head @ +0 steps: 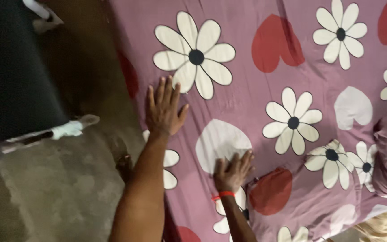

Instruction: The person fits a pillow into a pillowcase by hand and then smooths the floral bedsheet across the mattress.

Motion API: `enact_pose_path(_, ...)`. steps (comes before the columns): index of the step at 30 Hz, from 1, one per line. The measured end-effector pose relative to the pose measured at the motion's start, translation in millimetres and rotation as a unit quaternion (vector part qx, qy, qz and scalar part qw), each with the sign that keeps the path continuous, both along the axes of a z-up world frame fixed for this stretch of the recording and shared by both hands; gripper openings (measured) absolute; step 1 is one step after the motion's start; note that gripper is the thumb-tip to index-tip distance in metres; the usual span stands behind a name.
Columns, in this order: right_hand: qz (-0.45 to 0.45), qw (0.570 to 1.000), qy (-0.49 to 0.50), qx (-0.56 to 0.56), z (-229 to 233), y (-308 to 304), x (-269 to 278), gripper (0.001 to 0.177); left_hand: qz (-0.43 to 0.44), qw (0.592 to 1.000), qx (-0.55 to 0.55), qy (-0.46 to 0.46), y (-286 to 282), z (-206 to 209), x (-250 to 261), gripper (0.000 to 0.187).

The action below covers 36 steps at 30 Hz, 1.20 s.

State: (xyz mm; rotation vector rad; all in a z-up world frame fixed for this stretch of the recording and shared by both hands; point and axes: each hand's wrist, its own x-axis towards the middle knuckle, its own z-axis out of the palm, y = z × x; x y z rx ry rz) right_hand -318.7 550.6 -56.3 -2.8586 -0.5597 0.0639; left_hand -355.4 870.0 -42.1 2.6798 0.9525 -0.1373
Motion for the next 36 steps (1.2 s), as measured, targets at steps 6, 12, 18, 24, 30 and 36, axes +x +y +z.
enact_pose_path(6, -0.206, 0.978, -0.016, 0.014, -36.7, 70.8, 26.3, 0.082, -0.007, 1.0, -0.023, 0.007, 1.8, 5.0, 0.9, 0.08)
enact_pose_path(12, 0.095, 0.995, 0.039, -0.007, -37.4, 227.8, 73.6, 0.063, -0.001, 0.998, -0.008, -0.063, 4.8, -4.2, -2.2, 0.071)
enact_pose_path(18, 0.108, 0.992, -0.021, 0.063, -14.8, 279.2, 73.2, 0.046, -0.039, 0.996, 0.016, -0.084, 14.8, -2.6, -5.6, 0.073)
enact_pose_path(24, 0.104, 0.993, -0.032, 0.05, -16.8, 281.3, 72.8, 0.04, -0.327, 0.938, -0.017, -0.111, 95.7, -1.4, 8.3, 0.072)
enact_pose_path(30, 0.101, 0.994, -0.026, 0.023, -11.9, 286.9, 71.8, 0.039, -0.245, 0.966, -0.065, -0.04, 264.5, 9.9, 66.8, 0.069)
enact_pose_path(36, 0.109, 0.993, -0.033, 0.029, -10.1, 286.9, 72.8, 0.049, 0.112, 0.992, 0.055, -0.028, 351.3, -30.5, 101.0, 0.088)
